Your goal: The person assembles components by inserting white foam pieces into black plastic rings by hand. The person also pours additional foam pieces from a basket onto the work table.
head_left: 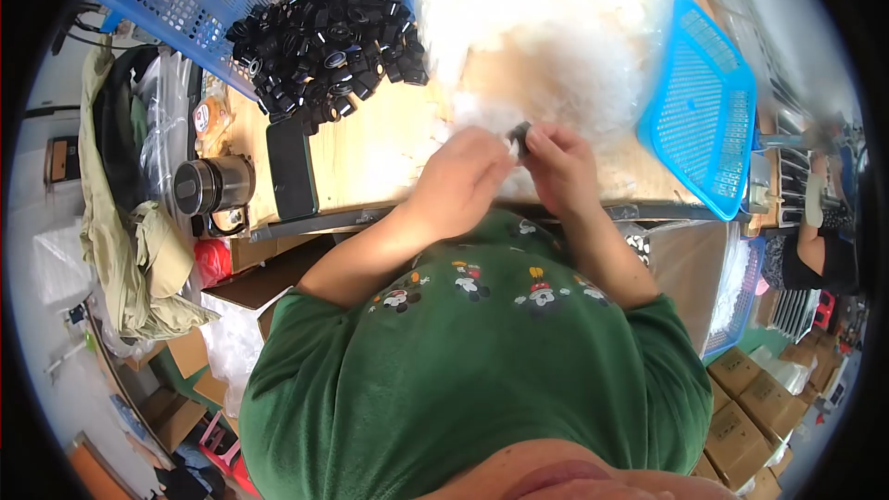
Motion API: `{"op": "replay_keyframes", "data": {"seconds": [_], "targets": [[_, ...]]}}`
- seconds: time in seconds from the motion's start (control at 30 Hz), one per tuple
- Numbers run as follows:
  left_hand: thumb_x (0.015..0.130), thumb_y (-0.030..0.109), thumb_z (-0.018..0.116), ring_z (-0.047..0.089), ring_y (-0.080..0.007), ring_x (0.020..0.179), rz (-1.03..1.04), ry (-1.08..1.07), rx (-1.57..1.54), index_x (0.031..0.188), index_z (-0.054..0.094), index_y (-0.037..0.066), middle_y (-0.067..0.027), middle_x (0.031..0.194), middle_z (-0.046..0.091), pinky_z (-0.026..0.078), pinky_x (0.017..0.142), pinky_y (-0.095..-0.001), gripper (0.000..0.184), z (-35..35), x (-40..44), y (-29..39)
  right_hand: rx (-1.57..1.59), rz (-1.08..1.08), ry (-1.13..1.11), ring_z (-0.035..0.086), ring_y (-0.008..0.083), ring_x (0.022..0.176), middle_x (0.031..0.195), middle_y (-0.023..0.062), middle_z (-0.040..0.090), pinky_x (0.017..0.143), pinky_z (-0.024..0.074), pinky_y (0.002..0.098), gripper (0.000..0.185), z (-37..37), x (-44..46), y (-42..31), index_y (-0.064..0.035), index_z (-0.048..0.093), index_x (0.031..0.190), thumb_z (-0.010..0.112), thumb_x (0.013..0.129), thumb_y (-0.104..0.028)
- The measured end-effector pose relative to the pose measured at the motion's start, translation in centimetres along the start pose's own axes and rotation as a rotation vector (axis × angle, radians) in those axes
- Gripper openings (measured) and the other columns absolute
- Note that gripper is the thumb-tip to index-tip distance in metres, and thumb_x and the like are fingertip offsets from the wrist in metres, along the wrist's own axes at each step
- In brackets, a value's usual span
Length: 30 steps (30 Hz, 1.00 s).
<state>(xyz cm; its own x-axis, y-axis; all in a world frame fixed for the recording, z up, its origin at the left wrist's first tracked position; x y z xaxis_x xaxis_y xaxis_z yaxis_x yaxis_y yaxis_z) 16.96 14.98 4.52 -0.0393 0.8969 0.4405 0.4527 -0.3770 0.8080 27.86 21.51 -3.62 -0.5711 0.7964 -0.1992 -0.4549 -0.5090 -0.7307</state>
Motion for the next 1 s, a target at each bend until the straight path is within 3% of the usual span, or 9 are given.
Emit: {"op": "replay_keyframes", "data": {"seconds": [0.17,0.3,0.4,0.47,0.6,0.67,0.87,0.97,1.0], "targets": [[0.089,0.006,0.055,0.052,-0.0201,0.073,-0.194,-0.007,-0.059,0.084,0.057,0.0,-0.0086,0.08,0.055,0.042,0.064,-0.0284,0.008,-1.7,-0.1,-1.8,-0.021,0.043,-0.032,0.061,0.0119,0.075,0.086,0.0061,0.065,0.069,0.0528,0.0265,0.011,0.2,-0.4,0.1,0.0006,0.067,0.09,0.065,0.086,-0.01],[0.089,0.006,0.056,0.051,-0.0194,0.071,-0.032,0.003,-0.109,0.085,0.058,0.0,-0.0084,0.083,0.055,0.042,0.065,-0.0272,0.007,-0.7,-0.9,0.4,-0.147,-0.021,-0.002,0.06,0.0115,0.074,0.085,0.0064,0.065,0.066,0.0498,0.0248,0.01,0.4,-0.3,-0.2,0.0011,0.068,0.085,0.066,0.085,-0.009],[0.089,0.004,0.057,0.052,-0.0143,0.072,-0.192,-0.033,-0.081,0.092,0.06,-0.001,-0.0072,0.087,0.057,0.043,0.064,-0.0256,0.007,-1.3,-1.4,-2.5,-0.231,-0.056,-0.085,0.059,0.0105,0.072,0.086,0.0063,0.065,0.064,0.0475,0.0239,0.01,0.6,-0.3,-0.3,0.0009,0.068,0.083,0.07,0.082,-0.009],[0.087,0.004,0.06,0.051,-0.0086,0.069,-0.337,-0.073,-0.046,0.109,0.059,-0.001,-0.0064,0.098,0.06,0.043,0.064,-0.0224,0.023,-1.5,-2.0,-4.0,-0.577,-0.159,-0.03,0.059,0.0103,0.071,0.086,0.0067,0.065,0.064,0.0474,0.0241,0.011,0.6,-0.5,-1.5,-0.0003,0.068,0.082,0.072,0.079,-0.01],[0.085,0.0,0.063,0.058,-0.0075,0.077,-0.557,-0.113,-0.287,0.124,0.052,0.0,-0.0072,0.106,0.063,0.045,0.07,-0.0207,0.04,-0.2,-3.2,-4.7,-1.145,-0.542,-0.078,0.06,0.012,0.069,0.086,0.0075,0.065,0.062,0.0479,0.0256,0.013,3.6,-1.6,-4.0,-0.0034,0.068,0.083,0.076,0.076,-0.011],[0.085,-0.003,0.063,0.061,-0.008,0.084,-0.609,-0.141,-0.485,0.128,0.049,0.0,-0.0076,0.107,0.064,0.046,0.075,-0.0205,0.046,1.4,-3.6,-4.9,-1.173,-0.574,-0.137,0.062,0.0147,0.07,0.086,0.0082,0.065,0.061,0.0485,0.0267,0.012,4.9,-1.9,-4.1,-0.004,0.068,0.083,0.074,0.076,-0.012],[0.081,-0.011,0.062,0.062,-0.0114,0.092,-0.534,-0.034,-0.549,0.118,0.056,-0.001,-0.0086,0.106,0.064,0.05,0.083,-0.0238,0.039,0.5,-3.4,-5.8,-1.368,-0.33,0.081,0.063,0.0257,0.078,0.092,0.0116,0.065,0.068,0.0505,0.032,0.012,0.7,3.0,-6.1,-0.0053,0.067,0.091,0.066,0.08,-0.01],[0.079,-0.013,0.062,0.063,-0.0132,0.093,-0.392,0.013,-0.479,0.114,0.057,-0.002,-0.009,0.106,0.063,0.051,0.083,-0.0251,0.037,-0.5,-2.7,-4.5,-1.784,-0.556,-0.056,0.06,0.0302,0.09,0.097,0.0133,0.062,0.078,0.0482,0.0382,0.022,-2.0,6.4,-4.9,-0.007,0.065,0.099,0.063,0.077,-0.01],[0.079,-0.014,0.062,0.063,-0.0137,0.093,-0.338,0.027,-0.446,0.113,0.057,-0.002,-0.0091,0.106,0.062,0.052,0.084,-0.0255,0.037,-0.8,-2.2,-4.1,-1.802,-0.499,-0.107,0.058,0.0312,0.092,0.099,0.0142,0.062,0.081,0.0468,0.0392,0.022,-2.2,7.0,-4.3,-0.0057,0.065,0.098,0.063,0.076,-0.01]]}}
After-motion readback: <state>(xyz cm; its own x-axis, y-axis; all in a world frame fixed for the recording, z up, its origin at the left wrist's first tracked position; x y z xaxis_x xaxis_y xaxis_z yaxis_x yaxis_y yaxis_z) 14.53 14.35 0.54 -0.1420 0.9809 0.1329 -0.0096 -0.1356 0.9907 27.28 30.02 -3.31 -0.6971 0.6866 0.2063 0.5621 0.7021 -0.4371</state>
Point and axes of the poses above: each hand's wrist, its own x-axis towards the middle knuckle, its own z-axis out of the palm, y = z × x, the point moved 9 cm from there along x, towards the middle knuckle
